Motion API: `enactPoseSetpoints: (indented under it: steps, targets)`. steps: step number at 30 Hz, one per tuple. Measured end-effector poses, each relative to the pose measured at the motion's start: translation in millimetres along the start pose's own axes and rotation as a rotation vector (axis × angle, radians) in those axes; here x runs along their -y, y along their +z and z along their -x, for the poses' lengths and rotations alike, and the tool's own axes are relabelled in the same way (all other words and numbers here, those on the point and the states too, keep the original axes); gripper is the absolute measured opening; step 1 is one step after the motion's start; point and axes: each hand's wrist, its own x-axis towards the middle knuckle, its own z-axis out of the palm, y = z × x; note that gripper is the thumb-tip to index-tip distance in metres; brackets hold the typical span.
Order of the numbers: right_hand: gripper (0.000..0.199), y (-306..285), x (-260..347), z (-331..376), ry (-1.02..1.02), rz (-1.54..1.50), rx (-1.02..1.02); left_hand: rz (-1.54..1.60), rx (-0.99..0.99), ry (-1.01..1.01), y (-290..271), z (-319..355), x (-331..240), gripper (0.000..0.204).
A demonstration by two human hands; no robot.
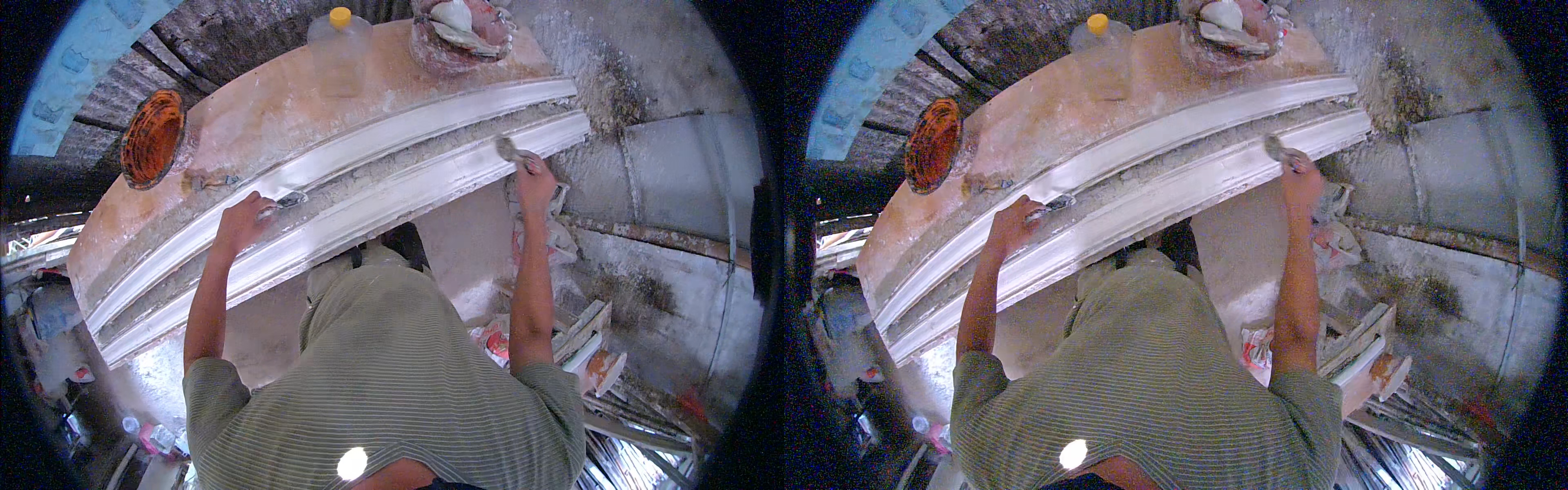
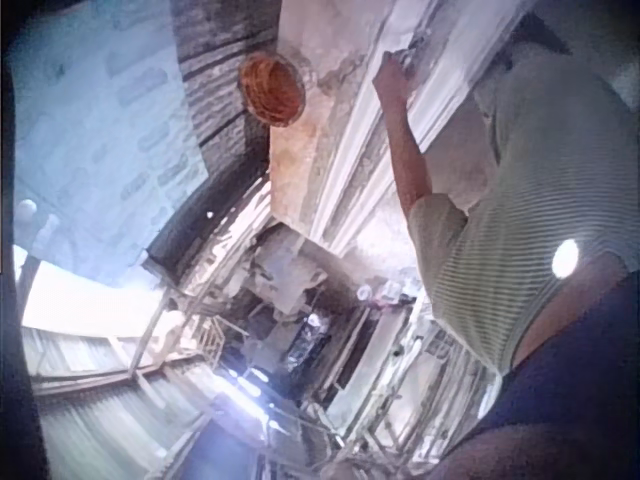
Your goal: The person applies a white plaster-like substance to a long, curved wooden object using a putty knife and a brush. They spread the material along the grooves and smooth the surface repeatedly.
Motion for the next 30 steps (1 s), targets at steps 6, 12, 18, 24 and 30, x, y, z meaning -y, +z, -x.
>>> enactPoseSetpoints:
  steps: [6, 12, 18, 24, 30]
  targets:
    - [0.021, -51, -22, 54, 0.382, 0.154, -0.07, 0.046, 0.004, 0.133, 13, -19, -14, 0.025]
    - [0.019, -16, -39, 77, 0.195, -0.28, -0.143, 0.041, -0.097, 0.343, 60, -135, -87, 0.026]
    - [0.017, -17, -54, 31, 0.233, -0.408, -0.131, 0.098, -0.047, 0.295, 74, -237, -203, 0.029]
    - [0.017, -44, -125, -19, 0.337, -0.524, -0.181, 0.083, 0.009, 0.206, 77, -250, -218, 0.029]
    - [0.019, -77, -217, -48, 0.583, -0.373, -0.22, 0.063, 0.09, 0.214, 70, -308, -290, 0.03]
